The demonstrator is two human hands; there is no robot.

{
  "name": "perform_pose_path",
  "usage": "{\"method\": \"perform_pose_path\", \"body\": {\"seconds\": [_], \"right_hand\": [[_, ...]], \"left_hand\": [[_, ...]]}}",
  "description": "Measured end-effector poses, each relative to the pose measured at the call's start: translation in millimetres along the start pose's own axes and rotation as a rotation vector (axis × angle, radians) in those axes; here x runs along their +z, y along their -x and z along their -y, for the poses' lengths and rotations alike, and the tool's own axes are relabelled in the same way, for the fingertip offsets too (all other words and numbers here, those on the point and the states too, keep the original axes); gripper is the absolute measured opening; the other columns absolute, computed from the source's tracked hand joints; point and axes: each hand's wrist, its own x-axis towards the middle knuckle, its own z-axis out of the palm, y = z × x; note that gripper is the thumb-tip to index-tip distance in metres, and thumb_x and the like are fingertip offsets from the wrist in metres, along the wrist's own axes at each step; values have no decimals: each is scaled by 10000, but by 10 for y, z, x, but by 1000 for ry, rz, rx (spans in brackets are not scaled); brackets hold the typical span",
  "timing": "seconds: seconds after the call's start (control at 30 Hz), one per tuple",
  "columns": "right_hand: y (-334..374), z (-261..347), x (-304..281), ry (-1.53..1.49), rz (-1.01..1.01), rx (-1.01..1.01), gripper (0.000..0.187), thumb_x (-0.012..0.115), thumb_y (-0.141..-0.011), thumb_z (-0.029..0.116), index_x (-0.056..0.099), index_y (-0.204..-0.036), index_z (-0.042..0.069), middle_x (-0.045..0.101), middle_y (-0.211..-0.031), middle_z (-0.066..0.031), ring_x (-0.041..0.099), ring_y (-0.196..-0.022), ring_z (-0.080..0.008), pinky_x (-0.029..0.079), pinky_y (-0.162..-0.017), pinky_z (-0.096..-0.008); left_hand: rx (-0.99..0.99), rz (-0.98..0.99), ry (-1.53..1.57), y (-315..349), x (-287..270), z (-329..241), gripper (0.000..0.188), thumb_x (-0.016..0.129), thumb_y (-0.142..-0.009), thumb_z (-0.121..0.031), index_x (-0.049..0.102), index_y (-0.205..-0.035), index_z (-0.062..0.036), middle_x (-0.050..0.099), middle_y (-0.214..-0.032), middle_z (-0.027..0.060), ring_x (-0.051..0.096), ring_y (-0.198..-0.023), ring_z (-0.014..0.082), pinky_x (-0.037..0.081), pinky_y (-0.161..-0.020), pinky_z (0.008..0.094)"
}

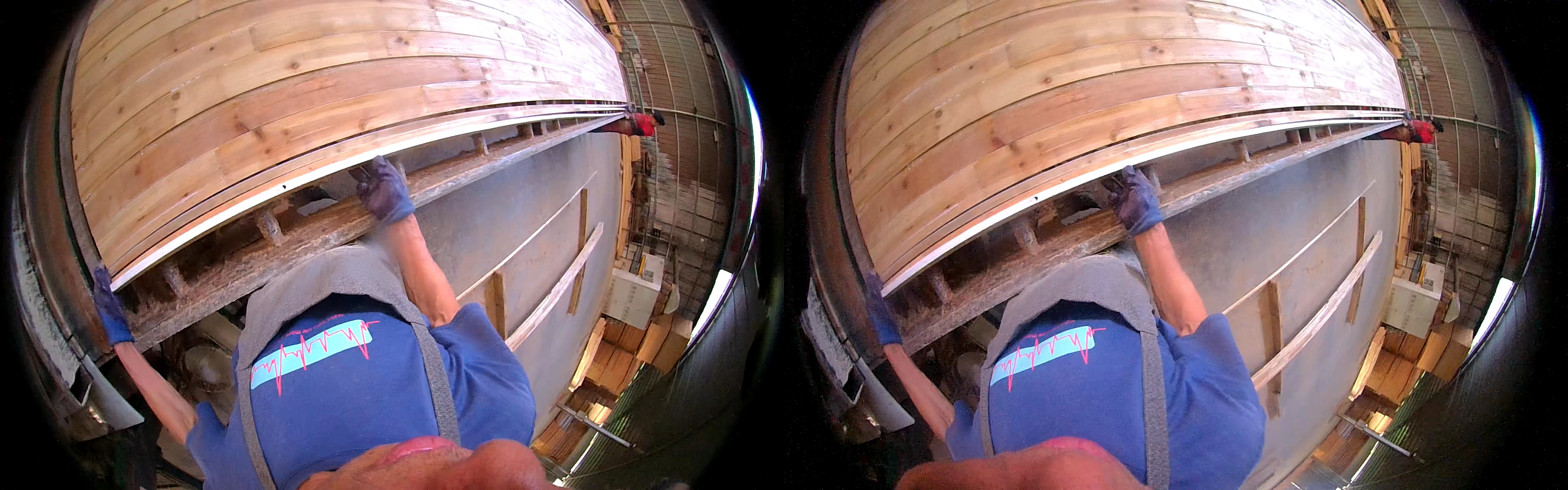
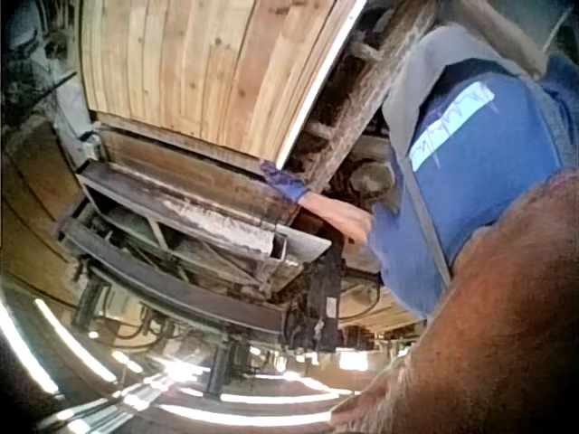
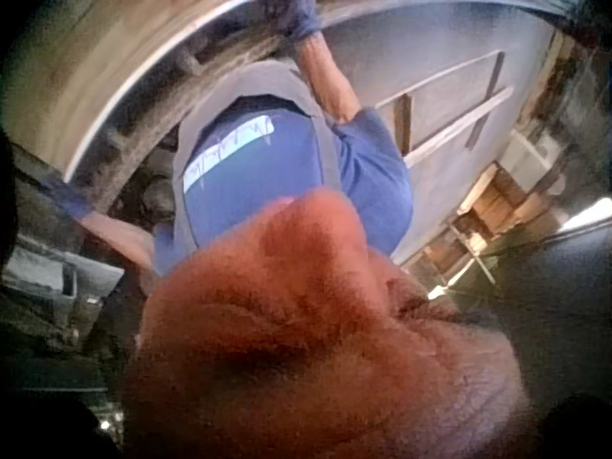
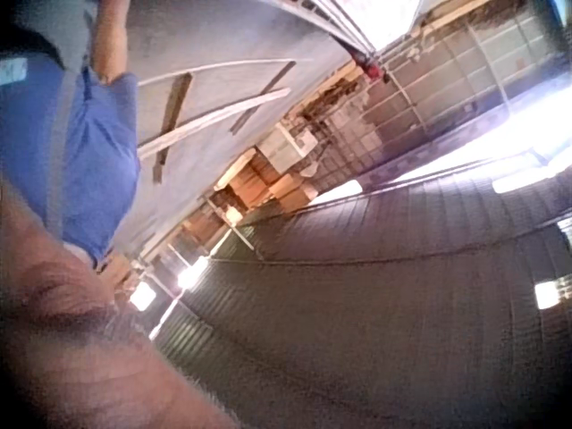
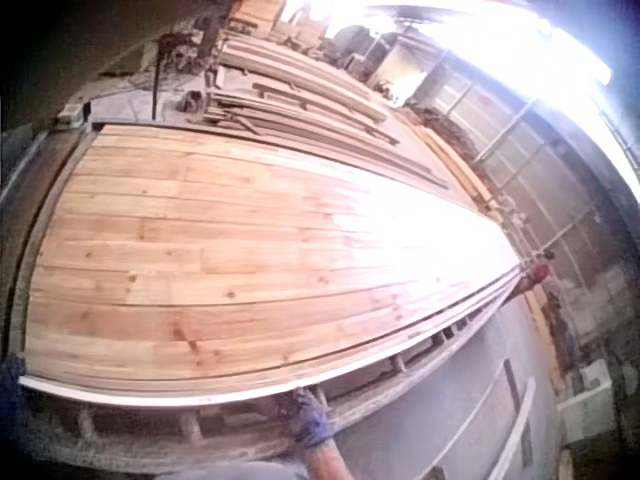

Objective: The person applies a white substance to a curved wooden plank using a brush and places it onto a curved wooden frame. They repeat this process with several planks, using a hammer to secure them into position on the structure.

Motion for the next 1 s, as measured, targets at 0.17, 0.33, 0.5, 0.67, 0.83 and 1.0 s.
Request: {"method": "perform_pose_path", "body": {"seconds": [0.17, 0.33, 0.5, 0.67, 0.83, 1.0], "right_hand": [[153, 91, 113, -81, -92, 73, 263, 554, -972, 305, 571, -1185, 151, 646, -1130, -73, 658, -956, -262, 577, -752, -407], [540, 281, 496, -42, -97, -47, 271, 538, -979, 290, 556, -1197, 130, 643, -1135, -110, 661, -968, -269, 589, -784, -413], [481, 357, 560, -27, -236, 24, 261, 535, -965, 196, 529, -1181, 50, 639, -1087, -160, 661, -941, -319, 599, -732, -445], [237, 360, 350, 29, -150, 144, 317, 507, -978, 255, 533, -1211, 43, 613, -1185, -176, 633, -1014, -346, 537, -857, -469], [361, 396, 472, -2, -220, 190, 410, 493, -986, 333, 463, -1306, 78, 548, -1331, -167, 629, -1052, -323, 503, -759, -386], [241, 310, 245, 109, -278, 191, 357, 513, -984, 339, 486, -1229, 81, 584, -1257, -159, 653, -969, -280, 483, -609, -341]], "left_hand": [[-84, -7, -200, 360, 286, -369, 526, 435, -1030, -345, 415, -1448, -26, 428, -1479, 148, 388, -1377, 264, 242, -1169, 417], [-229, -63, -132, 610, 209, -491, 614, 473, -999, -424, 333, -1511, -116, 423, -1480, 163, 394, -1356, 278, 285, -1114, 479], [-430, -216, 65, 561, 276, -437, 637, 566, -973, -287, 298, -1521, -106, 403, -1490, 148, 412, -1332, 271, 332, -1104, 469], [130, -75, -500, 250, -78, 121, 526, 578, -939, -151, 417, -1430, -55, 496, -1345, 111, 471, -1221, 237, 415, -1023, 356], [-243, -112, 46, 455, -9, -42, 433, 526, -982, -167, 445, -1395, -66, 486, -1345, 92, 493, -1192, 236, 412, -1036, 353], [-134, 62, -242, 602, -39, -116, 417, 573, -942, -219, 509, -1344, -128, 477, -1345, 105, 450, -1227, 275, 346, -1083, 419]]}}
